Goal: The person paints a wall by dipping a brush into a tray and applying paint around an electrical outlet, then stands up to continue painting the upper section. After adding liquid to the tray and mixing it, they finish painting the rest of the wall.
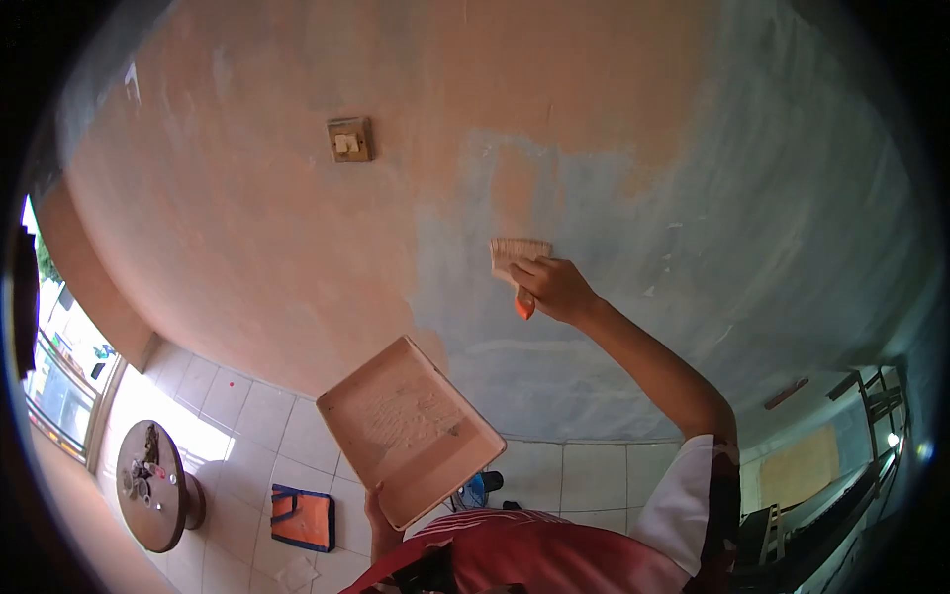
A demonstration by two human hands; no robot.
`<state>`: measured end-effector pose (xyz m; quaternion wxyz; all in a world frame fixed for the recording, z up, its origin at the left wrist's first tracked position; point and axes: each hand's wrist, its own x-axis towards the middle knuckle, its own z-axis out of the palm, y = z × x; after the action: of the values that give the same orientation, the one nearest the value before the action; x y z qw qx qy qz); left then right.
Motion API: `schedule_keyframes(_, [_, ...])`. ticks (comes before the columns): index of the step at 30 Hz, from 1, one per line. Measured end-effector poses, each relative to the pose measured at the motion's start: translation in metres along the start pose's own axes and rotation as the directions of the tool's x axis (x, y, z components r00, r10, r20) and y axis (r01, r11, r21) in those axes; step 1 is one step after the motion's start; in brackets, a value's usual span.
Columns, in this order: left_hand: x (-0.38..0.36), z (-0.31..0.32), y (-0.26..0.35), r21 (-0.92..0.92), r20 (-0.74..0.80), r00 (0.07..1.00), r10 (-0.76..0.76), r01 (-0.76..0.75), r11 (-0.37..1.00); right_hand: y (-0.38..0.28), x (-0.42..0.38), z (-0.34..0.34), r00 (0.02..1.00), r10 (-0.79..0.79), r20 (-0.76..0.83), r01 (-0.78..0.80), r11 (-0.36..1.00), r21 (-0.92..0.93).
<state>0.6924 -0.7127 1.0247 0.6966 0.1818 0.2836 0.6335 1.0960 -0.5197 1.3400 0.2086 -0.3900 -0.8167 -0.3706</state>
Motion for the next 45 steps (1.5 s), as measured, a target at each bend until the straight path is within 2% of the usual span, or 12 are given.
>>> schedule_keyframes(2, [0.004, 0.007, 0.000, -0.040, -0.010, 0.999, 0.032, -0.032, 0.999, 0.003, 0.023, -0.017, 0.982, -0.121, -0.143, 0.156, 0.951, 0.266])
schedule_keyframes(10, [0.009, -0.007, 0.011, -0.002, -0.015, 0.997, 0.080, -0.080, 0.997, 0.077, 0.131, -0.155, 0.861, -0.075, -0.504, -0.112, 0.937, -0.331])
schedule_keyframes(14, [0.015, -0.022, 0.017, -0.012, -0.022, 0.997, 0.071, -0.071, 0.997, 0.047, 0.058, -0.046, 0.959, -0.190, -0.212, 0.087, 0.905, -0.417])
schedule_keyframes(19, [0.009, -0.022, 0.028, 0.018, -0.026, 0.996, 0.081, -0.080, 0.997, -0.006, 0.012, -0.009, 0.985, -0.118, 0.127, 0.102, 0.987, 0.126])
schedule_keyframes(20, [0.009, -0.022, 0.030, 0.021, -0.024, 0.996, 0.086, -0.085, 0.996, -0.003, 0.032, -0.020, 0.976, -0.168, -0.136, 0.195, 0.955, 0.224])
schedule_keyframes(22, [0.007, -0.027, 0.032, 0.031, -0.029, 0.996, 0.085, -0.084, 0.996, 0.040, 0.073, -0.041, 0.941, -0.284, -0.184, 0.236, 0.941, -0.244])
schedule_keyframes(26, [0.012, -0.035, 0.035, 0.006, -0.020, 0.998, 0.062, -0.062, 0.998, 0.057, 0.152, -0.150, 0.910, -0.075, -0.408, -0.019, 0.975, -0.220])
schedule_keyframes(31, [0.012, -0.034, 0.034, 0.033, -0.081, 0.993, 0.081, -0.079, 0.996, 0.040, 0.104, -0.021, 0.911, -0.238, -0.338, 0.061, 0.886, -0.460])
schedule_keyframes(34, [0.012, -0.037, 0.033, -0.010, -0.026, 0.996, 0.080, -0.080, 0.997, -0.030, 0.061, 0.030, 0.979, -0.200, -0.030, 0.199, 0.979, -0.040])
schedule_keyframes(38, [0.011, -0.046, 0.039, 0.022, -0.041, 0.995, 0.091, -0.091, 0.996, -0.020, 0.071, 0.028, 0.967, -0.207, -0.148, 0.235, 0.948, 0.212])
schedule_keyframes(41, [0.002, -0.050, 0.042, 0.048, -0.059, 0.995, 0.078, -0.075, 0.996, 0.036, 0.138, -0.056, 0.961, -0.241, -0.139, 0.201, 0.946, -0.253])
schedule_keyframes(45, [0.001, -0.054, 0.051, 0.071, -0.033, 0.994, 0.107, -0.105, 0.992, 0.054, 0.174, -0.115, 0.857, -0.238, -0.457, 0.070, 0.932, -0.355])
